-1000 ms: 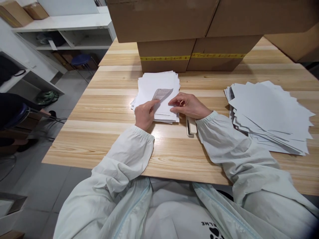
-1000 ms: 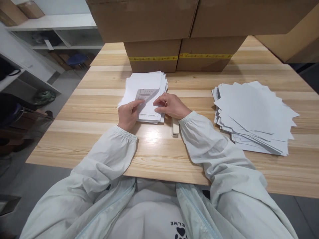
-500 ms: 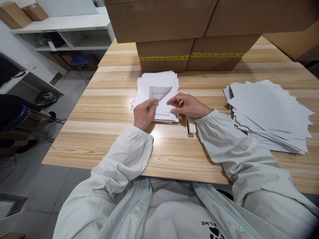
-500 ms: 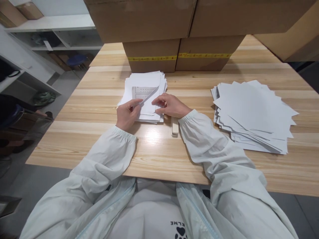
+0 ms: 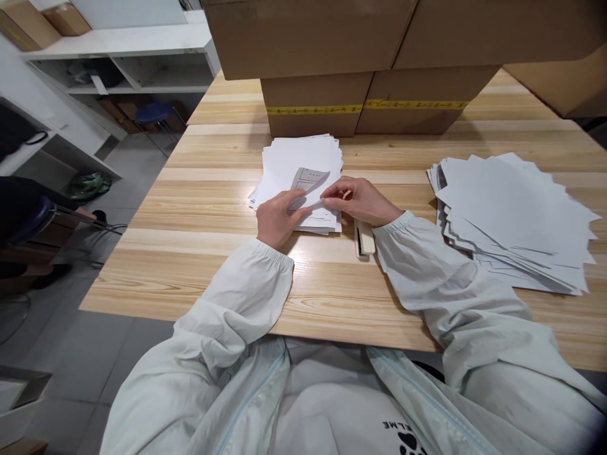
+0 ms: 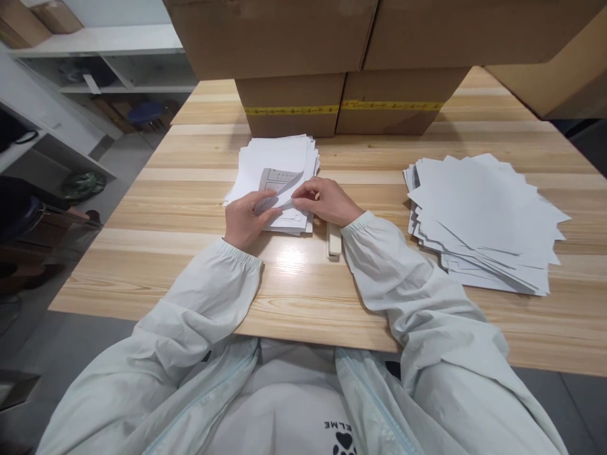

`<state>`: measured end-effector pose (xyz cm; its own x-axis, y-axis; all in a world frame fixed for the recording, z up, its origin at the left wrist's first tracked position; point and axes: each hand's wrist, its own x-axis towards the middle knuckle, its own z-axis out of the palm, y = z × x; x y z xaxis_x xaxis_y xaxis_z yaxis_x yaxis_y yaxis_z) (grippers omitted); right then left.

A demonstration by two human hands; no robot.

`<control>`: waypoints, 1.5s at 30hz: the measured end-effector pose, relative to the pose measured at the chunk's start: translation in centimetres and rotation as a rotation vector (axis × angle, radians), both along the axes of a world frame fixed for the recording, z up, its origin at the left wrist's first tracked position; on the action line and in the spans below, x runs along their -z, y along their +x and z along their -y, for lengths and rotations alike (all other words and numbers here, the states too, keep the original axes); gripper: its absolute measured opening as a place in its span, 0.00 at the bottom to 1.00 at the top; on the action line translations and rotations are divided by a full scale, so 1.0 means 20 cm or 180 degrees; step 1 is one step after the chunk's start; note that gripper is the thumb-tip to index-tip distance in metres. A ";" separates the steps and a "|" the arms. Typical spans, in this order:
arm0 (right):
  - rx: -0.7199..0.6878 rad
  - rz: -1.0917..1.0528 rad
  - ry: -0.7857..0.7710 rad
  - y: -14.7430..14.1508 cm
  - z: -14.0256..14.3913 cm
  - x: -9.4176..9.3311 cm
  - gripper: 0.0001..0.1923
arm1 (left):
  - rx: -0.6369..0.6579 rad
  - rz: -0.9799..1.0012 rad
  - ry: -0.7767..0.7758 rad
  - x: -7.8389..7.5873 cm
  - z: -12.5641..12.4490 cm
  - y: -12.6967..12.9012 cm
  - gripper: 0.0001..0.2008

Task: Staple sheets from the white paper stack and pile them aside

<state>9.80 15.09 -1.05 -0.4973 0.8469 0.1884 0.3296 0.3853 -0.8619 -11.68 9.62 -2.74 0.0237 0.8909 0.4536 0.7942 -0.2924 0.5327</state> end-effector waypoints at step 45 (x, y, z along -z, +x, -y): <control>0.0239 -0.1509 -0.1583 0.16 0.61 -0.04 0.39 | 0.0743 0.4132 -0.1316 -0.05 0.20 0.09 0.25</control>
